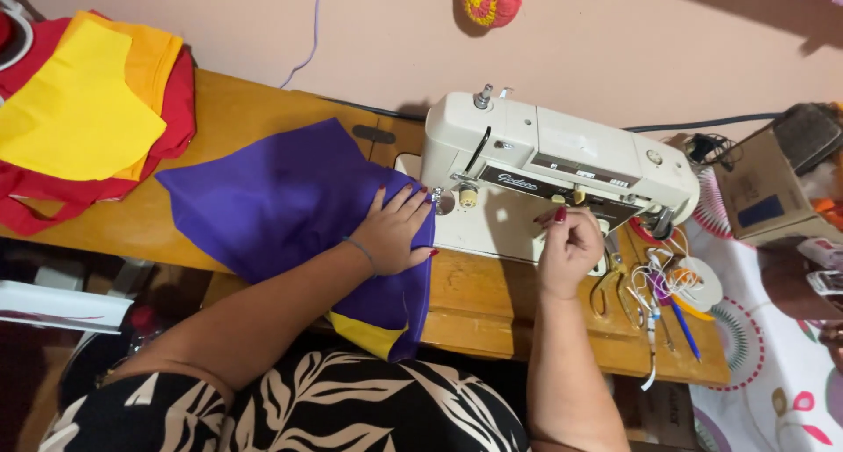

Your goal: Preparing and aligning pieces of yellow and purple fabric for sewing on a machine.

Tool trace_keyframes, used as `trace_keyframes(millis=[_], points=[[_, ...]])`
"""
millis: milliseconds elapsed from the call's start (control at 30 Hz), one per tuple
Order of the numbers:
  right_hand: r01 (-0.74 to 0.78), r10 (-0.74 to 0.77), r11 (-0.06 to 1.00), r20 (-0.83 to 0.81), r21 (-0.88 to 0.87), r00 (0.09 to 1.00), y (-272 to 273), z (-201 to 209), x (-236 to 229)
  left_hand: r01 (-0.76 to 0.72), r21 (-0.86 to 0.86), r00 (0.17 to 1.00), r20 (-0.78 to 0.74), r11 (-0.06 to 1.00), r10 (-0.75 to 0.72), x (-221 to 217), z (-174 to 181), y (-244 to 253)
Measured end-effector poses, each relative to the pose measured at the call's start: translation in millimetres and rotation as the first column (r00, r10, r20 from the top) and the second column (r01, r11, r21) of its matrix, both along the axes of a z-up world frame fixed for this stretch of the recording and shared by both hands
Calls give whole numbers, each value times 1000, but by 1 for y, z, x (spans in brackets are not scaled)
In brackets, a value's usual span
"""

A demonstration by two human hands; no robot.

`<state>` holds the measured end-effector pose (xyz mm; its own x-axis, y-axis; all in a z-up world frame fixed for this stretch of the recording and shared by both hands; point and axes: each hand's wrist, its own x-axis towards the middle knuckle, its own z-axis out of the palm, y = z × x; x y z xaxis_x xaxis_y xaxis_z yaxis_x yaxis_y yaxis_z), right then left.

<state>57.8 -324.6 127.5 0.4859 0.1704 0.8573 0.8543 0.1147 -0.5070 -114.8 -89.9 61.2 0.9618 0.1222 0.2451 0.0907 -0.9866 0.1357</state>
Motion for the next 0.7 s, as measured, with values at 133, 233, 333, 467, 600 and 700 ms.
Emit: trace_keyframes(millis=[133, 233, 333, 467, 600, 700], points=[[-25, 25, 1000, -6, 6, 1000, 8, -9, 5, -8, 11, 1000, -9, 1000, 8, 1, 1, -1], [13, -13, 1000, 54, 3, 998, 4, -13, 17, -16, 2, 997, -77, 1000, 16, 0, 9, -2], [72, -73, 997, 81, 12, 994, -4, -21, 32, -17, -27, 990, -139, 1000, 13, -1, 15, -2], [257, -251, 966, 176, -14, 952, -8, -1, 29, -6, -63, 991, -131, 998, -2, -3, 19, -1], [341, -316, 937, 228, -78, 921, -4, 12, 20, -1, -42, 993, -117, 999, -4, -2, 14, -1], [342, -323, 937, 194, -69, 926, -4, 6, 27, 0, -53, 991, -133, 999, -7, -3, 18, -2]])
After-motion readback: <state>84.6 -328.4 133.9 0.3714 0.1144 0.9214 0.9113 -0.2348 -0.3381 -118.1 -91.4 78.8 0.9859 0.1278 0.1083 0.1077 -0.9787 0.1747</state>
